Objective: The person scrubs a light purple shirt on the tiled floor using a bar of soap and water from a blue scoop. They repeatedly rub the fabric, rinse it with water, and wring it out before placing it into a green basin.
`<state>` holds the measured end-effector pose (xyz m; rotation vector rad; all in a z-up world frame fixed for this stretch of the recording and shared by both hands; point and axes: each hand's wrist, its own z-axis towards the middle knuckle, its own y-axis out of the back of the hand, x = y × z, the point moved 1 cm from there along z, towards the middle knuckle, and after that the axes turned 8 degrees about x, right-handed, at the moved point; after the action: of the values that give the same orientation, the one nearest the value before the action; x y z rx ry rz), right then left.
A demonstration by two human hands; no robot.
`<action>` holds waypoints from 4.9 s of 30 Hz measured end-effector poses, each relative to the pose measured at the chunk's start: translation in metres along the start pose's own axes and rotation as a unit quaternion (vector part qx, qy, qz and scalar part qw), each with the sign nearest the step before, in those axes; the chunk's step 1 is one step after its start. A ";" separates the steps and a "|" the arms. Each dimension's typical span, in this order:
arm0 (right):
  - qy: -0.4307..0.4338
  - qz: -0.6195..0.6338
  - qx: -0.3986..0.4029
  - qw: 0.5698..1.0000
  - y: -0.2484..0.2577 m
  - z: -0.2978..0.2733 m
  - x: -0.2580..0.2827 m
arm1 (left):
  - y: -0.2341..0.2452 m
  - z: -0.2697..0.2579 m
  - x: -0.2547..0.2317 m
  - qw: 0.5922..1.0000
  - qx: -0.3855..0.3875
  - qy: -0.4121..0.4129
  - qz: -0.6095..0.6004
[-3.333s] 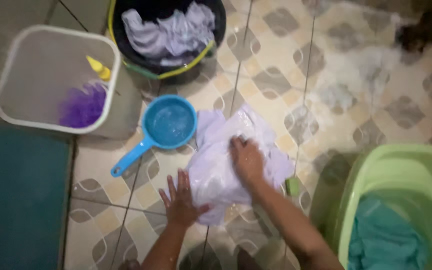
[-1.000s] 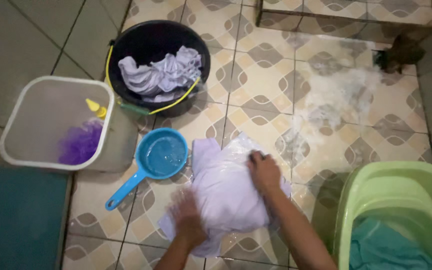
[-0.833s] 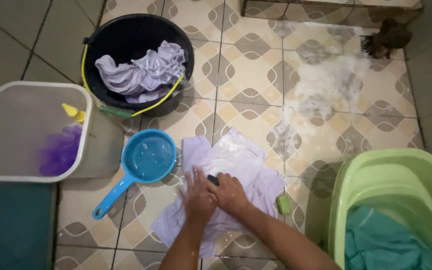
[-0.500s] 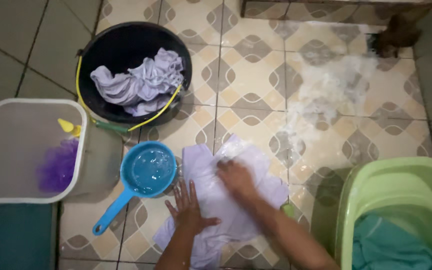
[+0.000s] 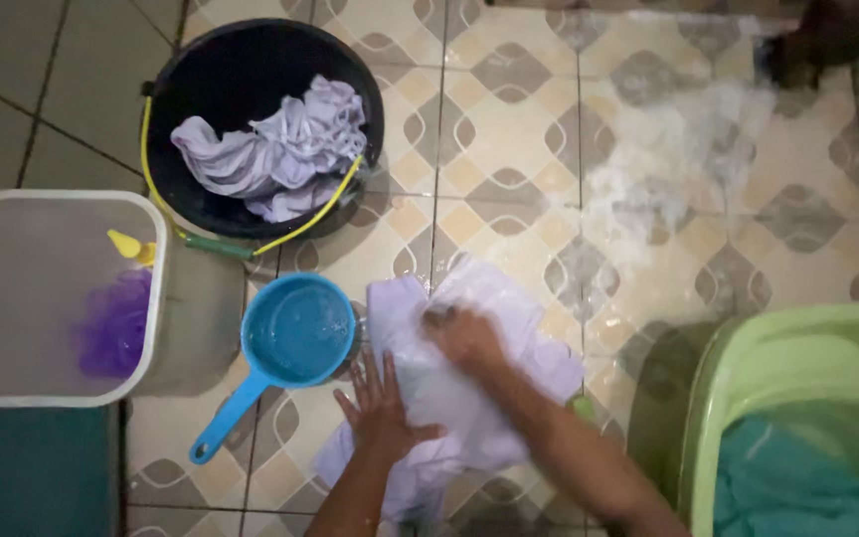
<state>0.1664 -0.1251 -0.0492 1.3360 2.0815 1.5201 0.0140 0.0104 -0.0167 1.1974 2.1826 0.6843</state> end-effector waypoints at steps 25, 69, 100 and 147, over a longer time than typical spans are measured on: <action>-0.069 0.057 -0.125 0.988 0.004 0.036 -0.036 | 0.010 -0.006 -0.002 1.000 0.020 -0.003 -0.012; -0.023 0.084 -0.149 0.985 -0.038 0.022 0.021 | 0.014 -0.003 -0.003 0.999 0.048 0.008 0.025; -0.186 0.078 -0.218 0.955 0.039 0.032 -0.050 | 0.027 -0.007 -0.010 0.999 0.038 -0.001 -0.015; -0.145 0.105 -0.160 0.971 0.009 0.017 -0.048 | 0.006 0.008 -0.005 1.000 -0.010 -0.017 0.006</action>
<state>0.2087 -0.1515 -0.0638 1.5743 1.4880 1.5478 0.0251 0.0102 -0.0175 1.2056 2.1383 0.6844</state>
